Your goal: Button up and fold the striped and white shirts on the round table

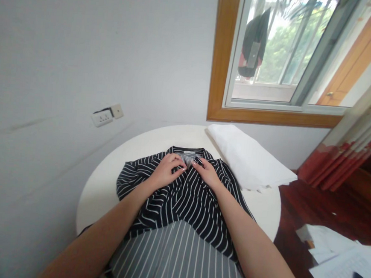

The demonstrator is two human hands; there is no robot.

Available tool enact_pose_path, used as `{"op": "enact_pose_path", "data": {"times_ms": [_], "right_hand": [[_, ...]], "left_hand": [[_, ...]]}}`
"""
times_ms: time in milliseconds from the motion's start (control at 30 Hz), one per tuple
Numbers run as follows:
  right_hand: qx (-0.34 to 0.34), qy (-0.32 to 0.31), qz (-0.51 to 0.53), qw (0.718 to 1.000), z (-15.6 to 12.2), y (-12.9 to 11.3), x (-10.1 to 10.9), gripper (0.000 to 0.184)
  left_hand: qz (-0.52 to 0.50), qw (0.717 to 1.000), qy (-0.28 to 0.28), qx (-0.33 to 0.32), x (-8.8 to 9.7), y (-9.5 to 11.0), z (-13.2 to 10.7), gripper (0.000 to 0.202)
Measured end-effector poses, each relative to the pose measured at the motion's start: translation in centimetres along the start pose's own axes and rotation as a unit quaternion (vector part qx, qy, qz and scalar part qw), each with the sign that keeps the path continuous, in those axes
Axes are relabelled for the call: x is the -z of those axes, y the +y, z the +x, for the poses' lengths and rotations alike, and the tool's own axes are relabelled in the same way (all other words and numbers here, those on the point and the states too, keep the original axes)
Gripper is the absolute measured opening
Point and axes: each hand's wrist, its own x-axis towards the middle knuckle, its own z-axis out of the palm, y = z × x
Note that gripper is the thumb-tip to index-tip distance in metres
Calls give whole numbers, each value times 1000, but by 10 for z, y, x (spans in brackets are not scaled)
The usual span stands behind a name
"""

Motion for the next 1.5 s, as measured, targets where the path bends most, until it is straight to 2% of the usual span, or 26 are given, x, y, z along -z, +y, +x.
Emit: {"op": "enact_pose_path", "data": {"times_ms": [67,133,233,300,433,567,733,867,933,1100,1167,1333,1500], "right_hand": [[-11,27,25,999,2,2,1,34],[-33,72,46,996,4,5,6,37],[-87,114,88,986,6,9,17,42],[-105,109,107,983,6,10,21,42],[-89,87,92,988,6,11,21,40],[-67,70,54,994,6,11,18,40],[-51,48,21,997,7,10,16,40],[-33,49,-2,998,6,6,12,40],[-31,48,8,998,5,4,11,39],[-60,66,34,995,5,5,13,39],[-76,73,43,994,5,5,15,40],[-85,87,48,991,5,7,16,42],[-72,96,11,993,7,18,25,43]], "left_hand": [[-42,998,-32,-35,1,8,1,18],[-126,986,-106,-33,1,15,1,21],[-233,945,-225,35,-3,17,0,27],[-268,928,-250,72,-7,15,0,31],[-307,924,-208,94,-14,13,-1,39],[-320,920,-201,102,-24,13,-2,43],[-297,936,-149,118,-35,17,-2,33],[-289,950,-93,75,-38,24,1,19],[-298,947,-101,67,-38,27,1,18],[-335,924,-151,100,-36,26,-1,17],[-306,935,-144,102,-35,26,-2,16],[-178,977,-72,92,-34,32,-2,20],[-142,985,-19,96,-30,28,0,18]]}}
